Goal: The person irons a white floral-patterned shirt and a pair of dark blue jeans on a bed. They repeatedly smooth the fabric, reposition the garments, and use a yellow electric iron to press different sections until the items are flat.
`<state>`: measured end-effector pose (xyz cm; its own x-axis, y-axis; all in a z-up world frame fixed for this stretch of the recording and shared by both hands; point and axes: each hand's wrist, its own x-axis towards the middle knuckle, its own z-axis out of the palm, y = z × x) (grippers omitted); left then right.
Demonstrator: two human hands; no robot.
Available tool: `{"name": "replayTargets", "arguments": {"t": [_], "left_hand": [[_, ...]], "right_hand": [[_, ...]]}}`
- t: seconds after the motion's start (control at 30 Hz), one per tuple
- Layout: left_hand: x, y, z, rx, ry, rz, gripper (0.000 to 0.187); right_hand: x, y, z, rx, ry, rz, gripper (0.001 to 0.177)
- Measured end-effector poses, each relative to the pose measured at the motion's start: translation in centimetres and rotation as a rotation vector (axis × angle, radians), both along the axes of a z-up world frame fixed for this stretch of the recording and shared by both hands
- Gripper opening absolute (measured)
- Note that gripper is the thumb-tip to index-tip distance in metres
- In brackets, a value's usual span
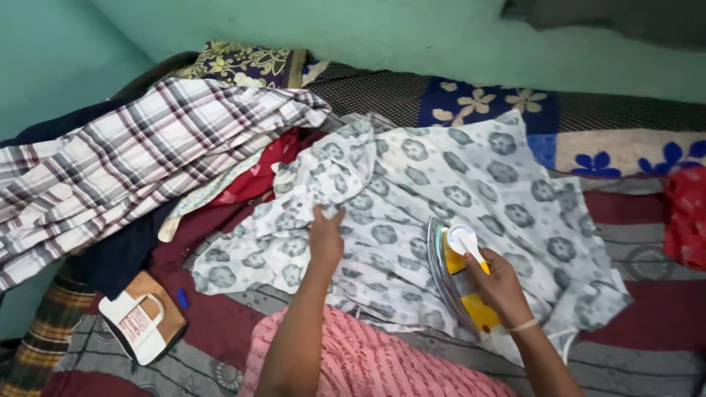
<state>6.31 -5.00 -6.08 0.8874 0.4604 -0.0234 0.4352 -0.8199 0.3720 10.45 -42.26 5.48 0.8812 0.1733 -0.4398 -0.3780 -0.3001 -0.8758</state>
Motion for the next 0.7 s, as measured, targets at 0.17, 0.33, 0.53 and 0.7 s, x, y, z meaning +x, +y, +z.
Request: {"name": "replayTargets", "arguments": {"t": [0.17,0.33,0.53,0.7], "left_hand": [[-1.6,7.7,-3.9,0.104,0.354,-0.017,0.039],[-3.2,8.2,4.4,0.121,0.254,0.350,0.025],[0.3,5.2,9.0,-0.037,0.284,0.083,0.084],[-1.1,9.3,8.6,0.016,-0.375,0.675,0.116]], "right_hand": [[3.4,4.8,0.1,-0.133,-0.055,0.115,0.037],[5.4,9.6,0.9,-0.122,-0.001,0.157,0.035],[3.4,13.7,0.9,-0.038,0.143,0.298,0.039],[2.9,17.7,0.7,-0.148,0.057,0.276,0.046]]}}
